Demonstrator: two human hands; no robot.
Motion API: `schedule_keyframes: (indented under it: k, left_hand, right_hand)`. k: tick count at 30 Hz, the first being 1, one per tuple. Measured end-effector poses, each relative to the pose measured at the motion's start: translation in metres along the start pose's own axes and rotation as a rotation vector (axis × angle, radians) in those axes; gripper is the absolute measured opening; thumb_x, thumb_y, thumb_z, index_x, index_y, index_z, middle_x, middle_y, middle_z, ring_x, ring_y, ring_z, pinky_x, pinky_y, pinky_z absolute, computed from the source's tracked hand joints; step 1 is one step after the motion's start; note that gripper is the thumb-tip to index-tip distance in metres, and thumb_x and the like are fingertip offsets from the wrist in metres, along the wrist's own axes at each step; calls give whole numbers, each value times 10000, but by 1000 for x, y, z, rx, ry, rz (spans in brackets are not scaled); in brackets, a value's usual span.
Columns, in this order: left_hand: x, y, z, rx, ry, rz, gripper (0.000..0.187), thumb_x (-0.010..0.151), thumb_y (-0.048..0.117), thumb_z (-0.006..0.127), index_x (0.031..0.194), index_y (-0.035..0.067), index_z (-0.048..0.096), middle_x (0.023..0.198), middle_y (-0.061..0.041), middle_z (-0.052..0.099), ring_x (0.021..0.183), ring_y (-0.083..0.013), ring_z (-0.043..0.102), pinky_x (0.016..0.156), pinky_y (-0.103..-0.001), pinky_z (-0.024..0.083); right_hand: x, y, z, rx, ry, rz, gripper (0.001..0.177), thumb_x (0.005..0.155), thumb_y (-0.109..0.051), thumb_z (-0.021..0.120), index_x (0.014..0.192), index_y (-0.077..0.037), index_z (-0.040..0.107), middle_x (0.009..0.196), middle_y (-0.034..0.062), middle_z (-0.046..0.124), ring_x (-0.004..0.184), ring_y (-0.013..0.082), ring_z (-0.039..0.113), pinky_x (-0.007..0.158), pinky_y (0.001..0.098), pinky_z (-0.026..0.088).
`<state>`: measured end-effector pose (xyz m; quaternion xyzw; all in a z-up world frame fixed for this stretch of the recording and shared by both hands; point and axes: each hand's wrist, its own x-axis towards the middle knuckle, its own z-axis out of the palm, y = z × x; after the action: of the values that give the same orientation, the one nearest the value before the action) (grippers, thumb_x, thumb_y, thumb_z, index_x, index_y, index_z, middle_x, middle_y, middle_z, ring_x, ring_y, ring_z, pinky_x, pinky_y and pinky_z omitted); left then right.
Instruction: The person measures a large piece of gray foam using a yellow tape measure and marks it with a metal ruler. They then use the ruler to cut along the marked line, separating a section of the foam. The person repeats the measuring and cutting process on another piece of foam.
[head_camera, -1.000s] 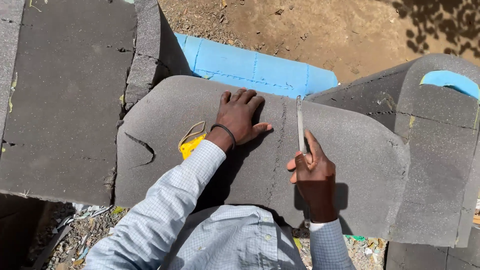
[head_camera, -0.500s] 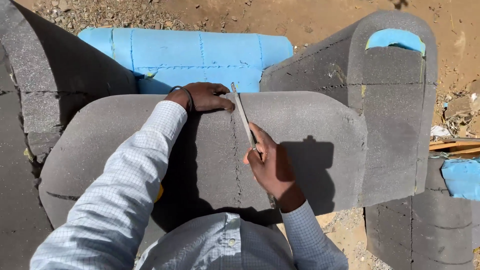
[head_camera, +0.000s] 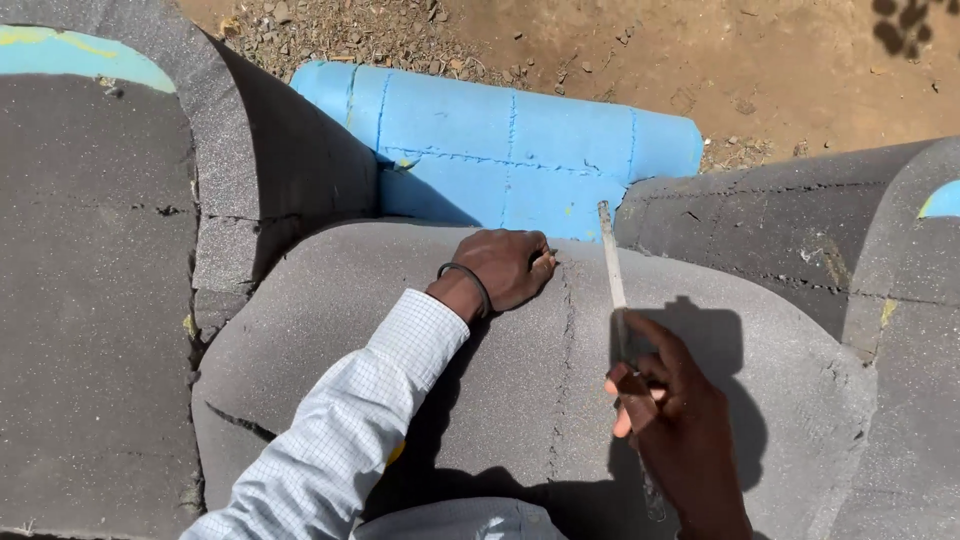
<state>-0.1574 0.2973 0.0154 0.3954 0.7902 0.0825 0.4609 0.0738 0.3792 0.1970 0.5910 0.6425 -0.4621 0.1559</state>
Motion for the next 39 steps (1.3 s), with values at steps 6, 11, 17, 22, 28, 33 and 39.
schedule_keyframes:
  k: [6, 11, 17, 22, 28, 33, 39]
  left_hand:
    - [-16, -10, 28, 58, 272, 99, 465, 1216, 510, 499, 1131, 186, 822, 1002, -155, 867, 879, -459, 807, 700, -644, 604]
    - [-17, -7, 14, -30, 243, 64, 392, 1196, 470, 588, 1078, 199, 846, 931, -122, 869, 824, -417, 795, 682, -602, 602]
    - [-18, -11, 15, -104, 294, 124, 339, 1180, 373, 653, 1019, 156, 858, 834, -88, 829, 718, -357, 747, 616, -559, 581]
    - [-7, -22, 19, -103, 327, 151, 365, 1168, 415, 718, 1218, 120, 928, 885, -145, 880, 734, -404, 793, 599, -589, 613]
    - [5, -37, 22, -67, 196, 339, 575, 1231, 485, 461, 1513, 211, 880, 1695, -76, 780, 1368, -417, 733, 961, -666, 605]
    - [5, -31, 21, -70, 206, 276, 452, 1191, 435, 635, 1015, 118, 905, 1180, -45, 832, 1102, -371, 709, 856, -579, 615]
    - [11, -34, 32, -90, 253, 297, 374, 1121, 370, 667, 920, 104, 836, 1088, -47, 839, 1028, -362, 719, 862, -545, 616]
  right_hand:
    - [35, 6, 0, 561, -76, -70, 705, 1055, -290, 649, 1701, -37, 775, 1527, 269, 952, 868, 345, 852, 706, 473, 560]
    - [51, -36, -3, 531, -37, 62, 651, 1073, -294, 648, 1643, -48, 844, 1609, 248, 968, 1248, 447, 973, 949, 534, 664]
    - [91, -20, -2, 356, -52, 99, 421, 1074, -205, 784, 1365, 41, 964, 1246, 267, 1053, 883, 477, 975, 850, 552, 756]
    - [97, -44, -6, 68, -68, 178, 360, 1126, -187, 802, 1431, -98, 971, 1086, 109, 972, 599, 389, 832, 729, 457, 615]
    - [102, -41, -7, -630, -233, 56, 743, 1062, -433, 650, 1770, -659, 634, 965, -2, 1006, 700, 273, 855, 836, 430, 659]
    - [100, -13, 0, -828, -291, -183, 728, 1067, -480, 650, 1788, -577, 631, 1034, 15, 1032, 1035, 368, 962, 953, 572, 686]
    - [92, -45, 4, -821, -281, -282, 693, 1037, -317, 656, 1718, -408, 744, 979, 158, 992, 955, 422, 937, 872, 588, 650]
